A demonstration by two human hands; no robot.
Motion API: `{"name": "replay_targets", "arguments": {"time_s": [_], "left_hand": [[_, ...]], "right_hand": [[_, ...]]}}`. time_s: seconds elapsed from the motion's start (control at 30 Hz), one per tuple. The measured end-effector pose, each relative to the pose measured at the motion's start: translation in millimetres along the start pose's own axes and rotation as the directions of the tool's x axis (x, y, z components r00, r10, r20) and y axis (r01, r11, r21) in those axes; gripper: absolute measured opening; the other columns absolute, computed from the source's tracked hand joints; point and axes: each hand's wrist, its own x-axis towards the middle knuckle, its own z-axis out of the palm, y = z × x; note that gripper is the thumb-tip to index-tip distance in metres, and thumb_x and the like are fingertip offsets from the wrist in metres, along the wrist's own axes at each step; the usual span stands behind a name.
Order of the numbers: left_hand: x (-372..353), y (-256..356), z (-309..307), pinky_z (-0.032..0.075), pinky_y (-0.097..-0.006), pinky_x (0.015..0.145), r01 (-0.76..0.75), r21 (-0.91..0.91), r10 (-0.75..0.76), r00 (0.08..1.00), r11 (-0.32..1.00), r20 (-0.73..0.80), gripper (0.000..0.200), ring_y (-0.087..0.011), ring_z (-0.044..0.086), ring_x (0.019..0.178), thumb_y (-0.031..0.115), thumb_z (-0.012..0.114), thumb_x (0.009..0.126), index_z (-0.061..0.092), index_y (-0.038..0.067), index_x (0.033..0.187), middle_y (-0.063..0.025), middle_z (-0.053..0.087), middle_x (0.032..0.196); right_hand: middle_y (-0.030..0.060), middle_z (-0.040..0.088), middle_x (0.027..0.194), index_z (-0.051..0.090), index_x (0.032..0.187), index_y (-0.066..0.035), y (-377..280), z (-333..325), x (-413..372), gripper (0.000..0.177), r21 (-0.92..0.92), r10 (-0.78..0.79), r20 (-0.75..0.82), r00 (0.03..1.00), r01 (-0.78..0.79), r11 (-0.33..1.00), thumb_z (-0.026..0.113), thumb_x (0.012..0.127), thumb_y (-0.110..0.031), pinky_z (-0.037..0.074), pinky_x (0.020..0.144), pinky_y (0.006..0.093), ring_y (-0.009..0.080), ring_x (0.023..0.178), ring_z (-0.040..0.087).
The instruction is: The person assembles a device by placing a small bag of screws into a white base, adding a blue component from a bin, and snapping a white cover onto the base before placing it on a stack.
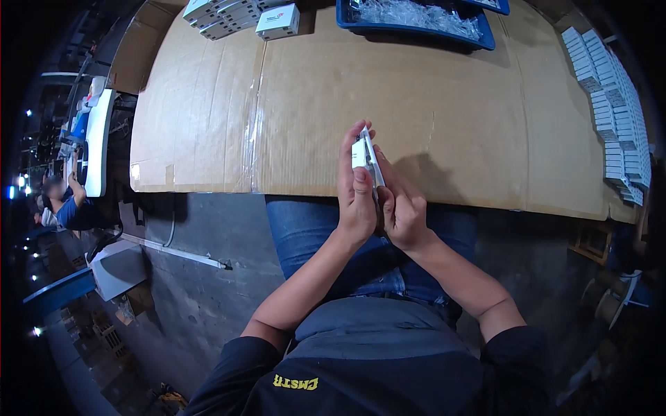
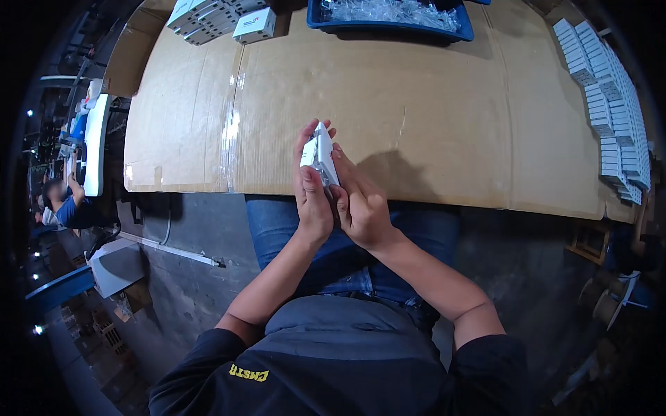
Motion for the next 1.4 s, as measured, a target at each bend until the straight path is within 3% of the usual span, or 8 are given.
{"name": "replay_targets", "arguments": {"time_s": [0.2,0.3,0.4,0.43,0.57,0.77,0.9,1.4], "left_hand": [[6,9,-3,0.029,-0.0478,0.122,-0.042,0.228,0.049,0.999,0.973,-0.024,0.095,-0.0353,0.037,0.150,0.073,0.041,0.101,0.025,0.001,0.161,-0.0247,0.038,0.159],[6,12,-8,0.029,-0.0507,0.122,-0.154,0.242,0.142,0.988,0.958,0.066,0.093,-0.0380,0.037,0.149,0.069,0.045,0.101,0.026,0.000,0.160,-0.0276,0.037,0.158],[0,12,2,0.028,-0.0506,0.121,-0.252,0.077,0.238,0.959,0.965,0.155,0.092,-0.0384,0.038,0.147,0.059,0.055,0.096,0.028,-0.003,0.158,-0.0297,0.036,0.156],[-2,12,7,0.026,-0.0491,0.122,-0.259,-0.021,0.258,0.949,0.966,0.180,0.091,-0.0369,0.037,0.147,0.056,0.059,0.094,0.031,-0.004,0.156,-0.0279,0.036,0.156],[-6,15,11,0.035,-0.0507,0.116,-0.289,0.108,0.251,0.929,0.951,0.272,0.096,-0.0418,0.053,0.133,0.057,0.062,0.089,0.032,-0.005,0.156,-0.0289,0.053,0.142],[-1,17,15,0.052,-0.0439,0.097,-0.355,0.272,0.264,0.909,0.894,0.322,0.107,-0.0408,0.064,0.116,0.070,0.063,0.087,0.038,-0.008,0.154,-0.0291,0.059,0.132],[1,21,20,0.049,-0.0456,0.102,-0.292,0.336,0.203,0.940,0.896,0.275,0.110,-0.0395,0.062,0.119,0.082,0.046,0.091,0.044,-0.013,0.146,-0.0309,0.061,0.130],[-1,8,10,0.045,-0.0470,0.107,-0.247,0.393,0.166,0.959,0.886,0.228,0.097,-0.0378,0.056,0.127,0.070,0.044,0.098,0.041,-0.013,0.148,-0.0296,0.055,0.139]], "right_hand": [[0.0236,0.055,0.151,0.050,0.150,0.003,-2,3,4,0.046,0.432,0.219,0.045,0.975,-0.217,0.875,0.047,0.112,-0.022,0.051,0.107,0.0392,0.0323,0.134,0.060],[0.0173,0.061,0.142,0.054,0.145,0.002,6,7,14,0.049,0.764,0.512,-0.009,0.859,-0.324,0.557,0.047,0.113,-0.034,0.048,0.109,0.0386,0.0245,0.135,0.057],[0.0088,0.068,0.122,0.061,0.133,0.000,25,-1,11,0.049,0.765,0.681,0.293,0.671,-0.591,0.254,0.052,0.110,-0.043,0.053,0.099,0.0404,0.0190,0.116,0.064],[0.0074,0.069,0.118,0.063,0.129,-0.001,22,-8,10,0.048,0.739,0.701,0.432,0.567,-0.668,0.085,0.053,0.110,-0.044,0.056,0.095,0.0386,0.0175,0.109,0.066],[0.0059,0.069,0.113,0.061,0.127,-0.006,19,-16,-6,0.044,0.758,0.530,0.618,0.580,-0.620,-0.205,0.063,0.104,-0.044,0.060,0.085,0.0352,0.0186,0.101,0.071],[0.0056,0.068,0.116,0.057,0.130,-0.008,40,-5,-26,0.044,0.776,0.531,0.618,0.580,-0.560,-0.291,0.061,0.104,-0.044,0.062,0.082,0.0360,0.0183,0.100,0.072],[0.0029,0.067,0.111,0.059,0.128,-0.009,-7,-17,-2,0.038,0.808,0.722,0.475,0.504,-0.575,-0.130,0.056,0.107,-0.041,0.060,0.079,0.0329,0.0150,0.096,0.070],[0.0070,0.068,0.103,0.058,0.127,-0.007,2,-8,8,0.053,0.750,0.798,0.460,0.389,-0.651,-0.116,0.050,0.107,-0.056,0.058,0.077,0.0312,0.0153,0.089,0.069]]}}
